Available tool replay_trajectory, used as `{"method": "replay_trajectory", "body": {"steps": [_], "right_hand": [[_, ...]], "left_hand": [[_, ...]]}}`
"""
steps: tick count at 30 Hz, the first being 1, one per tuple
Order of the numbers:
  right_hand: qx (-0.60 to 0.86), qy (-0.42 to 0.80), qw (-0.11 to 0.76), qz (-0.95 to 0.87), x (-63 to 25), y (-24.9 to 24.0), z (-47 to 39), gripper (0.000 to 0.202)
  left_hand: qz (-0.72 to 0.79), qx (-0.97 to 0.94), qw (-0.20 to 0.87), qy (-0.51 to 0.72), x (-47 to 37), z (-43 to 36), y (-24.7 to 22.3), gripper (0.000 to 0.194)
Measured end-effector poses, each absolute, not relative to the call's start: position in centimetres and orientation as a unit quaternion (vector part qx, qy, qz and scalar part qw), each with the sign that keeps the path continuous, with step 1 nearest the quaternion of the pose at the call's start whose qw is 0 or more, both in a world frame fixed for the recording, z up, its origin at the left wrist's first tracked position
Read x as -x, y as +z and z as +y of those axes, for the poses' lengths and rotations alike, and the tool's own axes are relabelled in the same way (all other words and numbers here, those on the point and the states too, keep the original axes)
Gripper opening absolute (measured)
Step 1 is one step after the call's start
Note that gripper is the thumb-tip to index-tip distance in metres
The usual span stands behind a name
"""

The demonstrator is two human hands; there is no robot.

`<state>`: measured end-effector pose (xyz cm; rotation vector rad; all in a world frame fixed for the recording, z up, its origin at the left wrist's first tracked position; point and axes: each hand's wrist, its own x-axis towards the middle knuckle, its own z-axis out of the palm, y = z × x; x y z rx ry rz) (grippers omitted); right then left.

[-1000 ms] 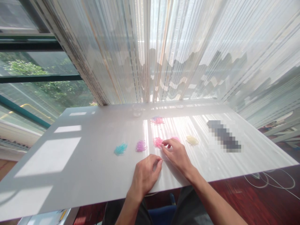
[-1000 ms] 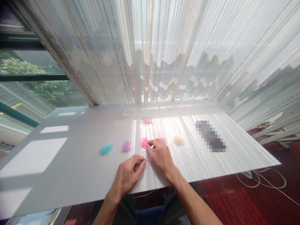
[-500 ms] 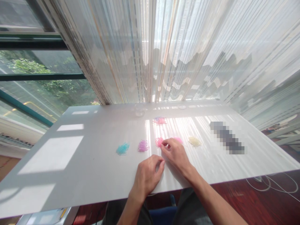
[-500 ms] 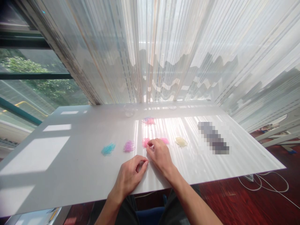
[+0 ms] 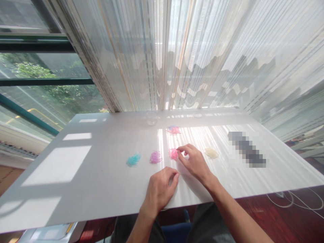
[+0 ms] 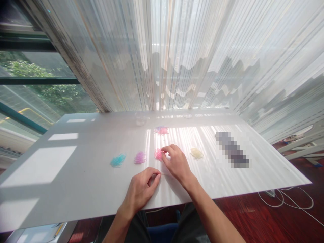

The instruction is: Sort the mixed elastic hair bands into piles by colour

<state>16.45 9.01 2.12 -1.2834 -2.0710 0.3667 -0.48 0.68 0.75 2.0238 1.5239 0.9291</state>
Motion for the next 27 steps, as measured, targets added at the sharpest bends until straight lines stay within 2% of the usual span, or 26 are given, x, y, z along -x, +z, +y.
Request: {"method": "replay_trajectory", "body": {"steps": [9,21,27], "right_hand": [[0.392,0.125,0.25,-0.876,-16.7,3.5,10.6,0.019],[0.412,0.127,0.257,-0.865,-16.5,3.3,10.1,0.011],[0.443,0.123,0.298,-0.837,-17.4,3.0,8.7,0.015]], "left_hand": [[0.555,-0.727,0.233,0.331,0.5,0.7,1.2,0.016],[0.547,-0.728,0.233,0.341,0.5,0.6,1.2,0.013],[0.578,-0.687,0.219,0.381,0.5,1.2,1.5,0.013]]}}
